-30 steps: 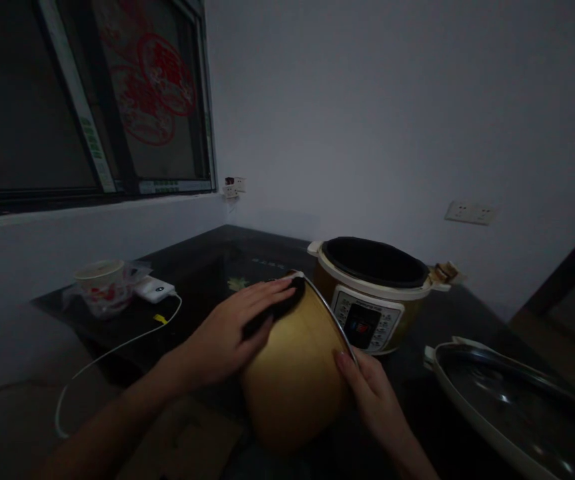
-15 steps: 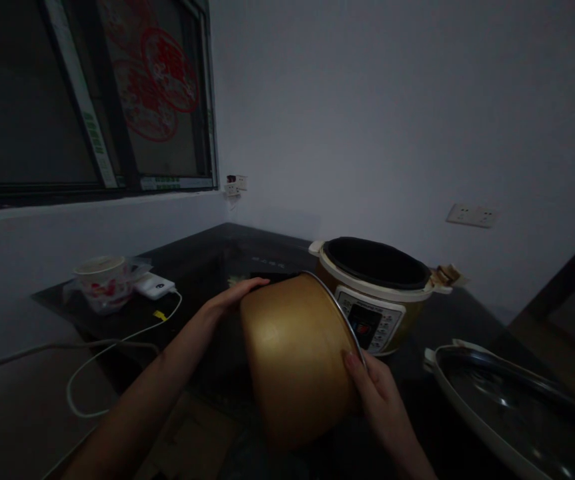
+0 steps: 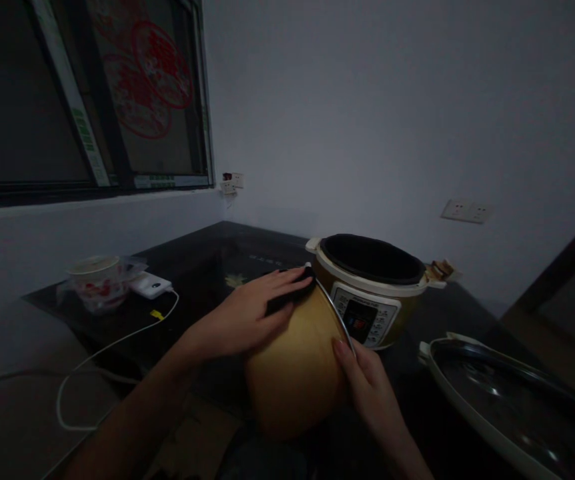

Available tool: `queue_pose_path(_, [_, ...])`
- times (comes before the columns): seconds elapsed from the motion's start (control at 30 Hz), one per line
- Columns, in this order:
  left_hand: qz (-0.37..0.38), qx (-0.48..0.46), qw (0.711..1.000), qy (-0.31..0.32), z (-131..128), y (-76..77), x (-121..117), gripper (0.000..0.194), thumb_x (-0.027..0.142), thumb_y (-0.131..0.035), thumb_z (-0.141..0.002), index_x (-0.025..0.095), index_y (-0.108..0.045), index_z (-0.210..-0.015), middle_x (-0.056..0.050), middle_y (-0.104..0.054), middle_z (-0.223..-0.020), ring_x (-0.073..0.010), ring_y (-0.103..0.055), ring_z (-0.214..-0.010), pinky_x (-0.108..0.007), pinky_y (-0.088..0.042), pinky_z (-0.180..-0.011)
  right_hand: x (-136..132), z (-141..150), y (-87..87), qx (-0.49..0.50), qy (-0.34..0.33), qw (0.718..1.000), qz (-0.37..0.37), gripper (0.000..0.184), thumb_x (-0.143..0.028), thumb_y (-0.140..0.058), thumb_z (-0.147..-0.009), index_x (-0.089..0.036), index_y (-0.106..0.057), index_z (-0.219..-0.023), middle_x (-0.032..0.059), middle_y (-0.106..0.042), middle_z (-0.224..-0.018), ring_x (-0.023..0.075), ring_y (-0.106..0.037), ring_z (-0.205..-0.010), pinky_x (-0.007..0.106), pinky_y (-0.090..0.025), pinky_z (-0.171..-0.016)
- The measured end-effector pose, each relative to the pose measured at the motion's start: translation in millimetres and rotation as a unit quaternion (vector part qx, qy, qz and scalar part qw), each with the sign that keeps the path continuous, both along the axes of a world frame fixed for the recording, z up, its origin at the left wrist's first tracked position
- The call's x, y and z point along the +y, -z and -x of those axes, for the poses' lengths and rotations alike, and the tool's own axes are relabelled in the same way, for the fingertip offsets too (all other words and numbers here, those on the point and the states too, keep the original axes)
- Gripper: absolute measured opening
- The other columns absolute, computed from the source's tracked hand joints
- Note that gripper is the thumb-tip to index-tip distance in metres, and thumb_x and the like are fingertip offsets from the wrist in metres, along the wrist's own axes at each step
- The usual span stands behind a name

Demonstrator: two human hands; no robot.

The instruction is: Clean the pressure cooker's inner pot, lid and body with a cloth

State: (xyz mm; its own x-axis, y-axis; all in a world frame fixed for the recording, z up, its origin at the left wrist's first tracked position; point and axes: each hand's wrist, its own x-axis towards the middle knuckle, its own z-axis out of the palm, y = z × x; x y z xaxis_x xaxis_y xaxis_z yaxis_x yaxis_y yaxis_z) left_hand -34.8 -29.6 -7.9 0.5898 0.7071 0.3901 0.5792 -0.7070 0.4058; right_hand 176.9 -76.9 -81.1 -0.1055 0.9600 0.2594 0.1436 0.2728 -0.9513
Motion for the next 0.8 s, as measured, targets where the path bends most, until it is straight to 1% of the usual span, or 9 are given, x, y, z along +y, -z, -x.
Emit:
queue_pose_path(0.07, [-0.087, 0.060, 0.994, -0.015, -13, 5.0, -21, 0.054, 0.025, -0.043, -0.088, 0.021, -0.039, -0.142, -0.006, -0.031, -0.153, -0.0186, -0.028, -0.141, -0.043, -0.021, -0.117, 3, 0, 0.7, 0.008, 0.003, 1.000, 0.002, 0.049, -0.060, -0.052, -0.084, -0.015, -0.070, -0.088, 0.0066, -0.070, -0.083, 0.0239, -0.061, -0.078, 0.032, -0.050, -0.077])
queue_pose_path(0.17, [-0.174, 0.115, 0.978, 0.005, -30, 26.1, -48, 0.073, 0.023, -0.054, -0.075, 0.013, -0.033, -0.145, -0.012, -0.025, -0.155, -0.0238, -0.021, -0.143, -0.045, -0.019, -0.117, 6, 0, 2.0, 0.019, 0.004, 1.000, -0.016, 0.048, -0.061, -0.053, -0.082, -0.016, -0.071, -0.087, 0.0068, -0.071, -0.085, 0.0243, -0.062, -0.080, 0.035, -0.050, -0.081])
queue_pose_path(0.27, [-0.221, 0.129, 0.967, -0.003, -36, 46.1, -66, 0.086, 0.020, -0.056, -0.067, 0.006, -0.025, -0.146, -0.016, -0.023, -0.154, -0.0258, -0.017, -0.144, -0.044, -0.016, -0.118, 6, 1, 1.4, 0.021, -0.009, 0.999, -0.043, 0.045, -0.060, -0.053, -0.083, -0.019, -0.071, -0.091, 0.0063, -0.071, -0.091, 0.0245, -0.062, -0.087, 0.036, -0.048, -0.089])
queue_pose_path(0.33, [-0.236, 0.129, 0.963, -0.012, -33, 50.0, -69, 0.087, 0.016, -0.054, -0.066, 0.009, -0.023, -0.147, -0.014, -0.025, -0.154, -0.0237, -0.020, -0.144, -0.041, -0.016, -0.118, 4, 1, 0.4, 0.013, -0.024, 0.999, -0.046, 0.044, -0.058, -0.051, -0.085, -0.020, -0.071, -0.094, 0.0062, -0.071, -0.094, 0.0247, -0.062, -0.090, 0.036, -0.047, -0.090])
queue_pose_path(0.4, [-0.228, 0.122, 0.966, -0.019, -26, 45.1, -62, 0.085, 0.014, -0.053, -0.067, 0.013, -0.023, -0.147, -0.011, -0.027, -0.154, -0.0226, -0.023, -0.143, -0.041, -0.017, -0.118, 3, 1, 0.0, 0.011, -0.037, 0.999, -0.031, 0.044, -0.056, -0.050, -0.086, -0.018, -0.070, -0.096, 0.0063, -0.071, -0.093, 0.0243, -0.061, -0.088, 0.035, -0.048, -0.086])
queue_pose_path(0.47, [-0.200, 0.098, 0.974, -0.038, -16, 34.6, -49, 0.077, 0.015, -0.052, -0.073, 0.016, -0.029, -0.146, -0.010, -0.029, -0.153, -0.0221, -0.028, -0.141, -0.042, -0.021, -0.117, 1, 0, 0.4, 0.018, -0.047, 0.999, -0.004, 0.044, -0.055, -0.049, -0.087, -0.017, -0.070, -0.096, 0.0059, -0.070, -0.090, 0.0227, -0.061, -0.083, 0.032, -0.049, -0.082])
queue_pose_path(0.6, [-0.087, 0.016, 0.993, -0.079, -1, 14.7, -19, 0.050, 0.024, -0.039, -0.089, 0.021, -0.044, -0.139, -0.004, -0.041, -0.148, -0.0185, -0.040, -0.135, -0.041, -0.029, -0.114, 3, 0, 0.7, 0.028, -0.050, 0.998, 0.014, 0.043, -0.055, -0.051, -0.087, -0.016, -0.070, -0.090, 0.0034, -0.068, -0.079, 0.0189, -0.058, -0.073, 0.029, -0.049, -0.075])
queue_pose_path(0.7, [-0.020, -0.048, 0.995, -0.088, 2, 9.4, -5, 0.047, 0.029, -0.037, -0.091, 0.021, -0.049, -0.135, -0.003, -0.047, -0.144, -0.0189, -0.044, -0.132, -0.041, -0.032, -0.113, 8, 1, -1.3, 0.052, -0.056, 0.997, 0.032, 0.044, -0.057, -0.054, -0.084, -0.016, -0.070, -0.088, 0.0031, -0.068, -0.077, 0.0185, -0.059, -0.072, 0.028, -0.049, -0.071])
queue_pose_path(0.8, [0.007, -0.081, 0.993, -0.091, 2, 9.0, -1, 0.047, 0.030, -0.039, -0.089, 0.020, -0.051, -0.134, -0.003, -0.049, -0.142, -0.0196, -0.046, -0.131, -0.040, -0.032, -0.112, 14, -1, 0.5, 0.095, -0.110, 0.988, 0.050, 0.048, -0.060, -0.060, -0.079, -0.017, -0.070, -0.099, 0.0058, -0.072, -0.089, 0.0216, -0.064, -0.080, 0.031, -0.052, -0.074])
